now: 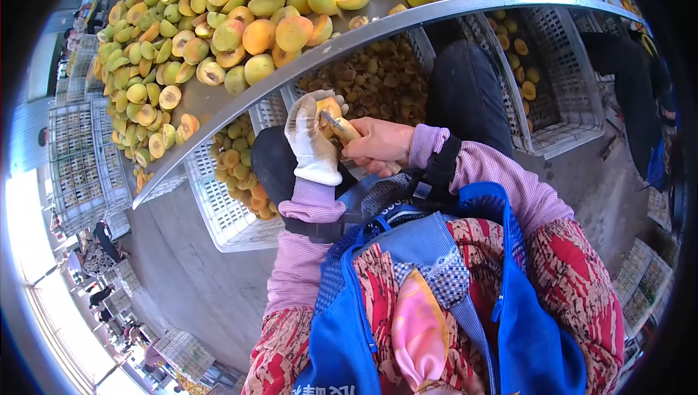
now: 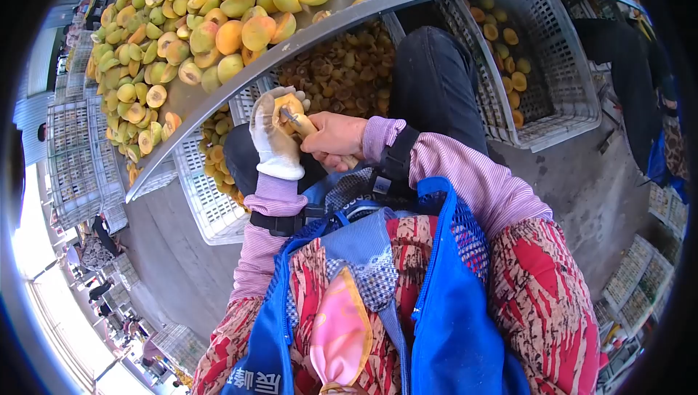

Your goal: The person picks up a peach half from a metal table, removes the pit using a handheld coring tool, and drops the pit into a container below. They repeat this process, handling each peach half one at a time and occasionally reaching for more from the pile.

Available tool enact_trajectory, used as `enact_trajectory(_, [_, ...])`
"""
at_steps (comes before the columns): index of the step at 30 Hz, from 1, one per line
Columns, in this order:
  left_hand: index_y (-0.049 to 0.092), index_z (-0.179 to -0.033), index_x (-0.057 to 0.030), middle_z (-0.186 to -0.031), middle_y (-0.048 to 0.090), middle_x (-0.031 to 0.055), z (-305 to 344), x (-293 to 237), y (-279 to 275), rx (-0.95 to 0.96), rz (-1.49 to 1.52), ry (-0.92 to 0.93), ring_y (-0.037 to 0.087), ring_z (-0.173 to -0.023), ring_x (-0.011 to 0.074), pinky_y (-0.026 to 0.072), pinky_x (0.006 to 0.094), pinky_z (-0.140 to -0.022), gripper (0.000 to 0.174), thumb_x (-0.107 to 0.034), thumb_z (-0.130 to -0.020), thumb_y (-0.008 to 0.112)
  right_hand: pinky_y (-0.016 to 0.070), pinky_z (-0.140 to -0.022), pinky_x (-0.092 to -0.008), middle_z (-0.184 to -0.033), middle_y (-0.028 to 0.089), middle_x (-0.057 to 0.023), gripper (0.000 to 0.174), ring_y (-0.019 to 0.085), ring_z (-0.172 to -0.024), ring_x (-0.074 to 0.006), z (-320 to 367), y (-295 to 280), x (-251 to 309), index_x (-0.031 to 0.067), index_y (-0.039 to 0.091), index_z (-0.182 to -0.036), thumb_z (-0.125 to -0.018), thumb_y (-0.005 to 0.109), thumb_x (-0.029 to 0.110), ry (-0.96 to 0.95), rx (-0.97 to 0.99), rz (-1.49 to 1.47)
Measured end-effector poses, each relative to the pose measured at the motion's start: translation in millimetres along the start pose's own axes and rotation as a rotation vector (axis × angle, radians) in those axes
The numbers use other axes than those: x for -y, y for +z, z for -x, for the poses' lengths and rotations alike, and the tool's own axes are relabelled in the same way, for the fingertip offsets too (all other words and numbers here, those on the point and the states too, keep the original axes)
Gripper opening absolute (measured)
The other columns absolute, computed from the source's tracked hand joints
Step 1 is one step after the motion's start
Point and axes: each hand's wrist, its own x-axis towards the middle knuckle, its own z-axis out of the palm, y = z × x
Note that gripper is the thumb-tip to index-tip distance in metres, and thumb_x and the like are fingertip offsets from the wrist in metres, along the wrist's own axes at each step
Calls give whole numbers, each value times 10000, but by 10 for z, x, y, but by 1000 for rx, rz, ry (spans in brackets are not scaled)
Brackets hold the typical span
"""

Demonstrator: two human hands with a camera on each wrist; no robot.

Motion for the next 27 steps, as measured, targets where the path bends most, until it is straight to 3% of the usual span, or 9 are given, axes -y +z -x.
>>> enact_trajectory(7, [573,-921,49,-861,617,168,53,-51,-85,98,-411,305,623,-746,243,526,344,-693,328,-270,-849,564,339,-308,-208,-560,390,23,177,381,-383,-46,55,-27,-16,73,393,-940,-812,511,95,80,73,22])
enact_trajectory(9, [582,-923,51,-864,622,149,92,-201,-86,284,-90,-99,624,-750,226,522,325,-691,316,-256,-845,574,330,-305,-200,-546,378,36,167,371,-381,-37,102,-53,-19,88,390,-926,-813,513,92,95,74,50])
enact_trajectory(11, [590,-926,51,-869,625,140,103,-214,-88,305,-121,-80,623,-763,212,516,308,-687,274,-211,-849,573,316,-299,-192,-522,358,55,134,349,-375,-24,117,-89,-73,117,390,-872,-828,514,92,90,246,-125])
enact_trajectory(17, [605,-920,43,-839,631,129,103,-270,-78,430,-656,302,619,-733,188,504,281,-676,224,-163,-837,581,310,-295,-187,-515,350,59,128,335,-372,-18,26,-129,-190,134,397,-821,-847,518,101,154,438,-296])
enact_trajectory(18, [620,-909,30,-798,631,110,99,-248,-117,377,-367,-5,613,-709,171,494,268,-667,202,-154,-837,576,310,-295,-187,-515,350,59,128,335,-372,-18,39,-117,-184,134,397,-821,-847,518,101,158,438,-292])
enact_trajectory(21, [630,-895,24,-769,630,95,196,-231,-65,286,-229,-78,607,-690,160,486,259,-662,185,-143,-835,577,308,-292,-186,-516,350,60,126,333,-371,-18,87,-84,-160,132,399,-832,-845,520,99,136,377,-147])
enact_trajectory(23, [625,-897,31,-856,624,89,147,-117,-155,352,-804,435,603,-766,149,481,249,-679,170,-118,-821,594,312,-290,-188,-515,346,61,117,333,-369,-18,95,-48,-150,126,405,-847,-844,519,101,195,267,-25])
enact_trajectory(25, [619,-892,28,-894,613,102,102,-148,-173,478,-911,469,601,-804,172,483,269,-711,208,-167,-832,579,307,-289,-185,-517,341,63,110,327,-368,-16,110,-29,-130,124,407,-854,-846,515,100,205,229,-27])
enact_trajectory(27, [618,-876,31,-862,621,116,114,-258,-71,468,-529,116,608,-796,195,491,289,-723,248,-209,-828,582,302,-288,-182,-518,335,64,104,321,-367,-14,120,-53,-127,121,410,-862,-848,511,100,209,185,-33])
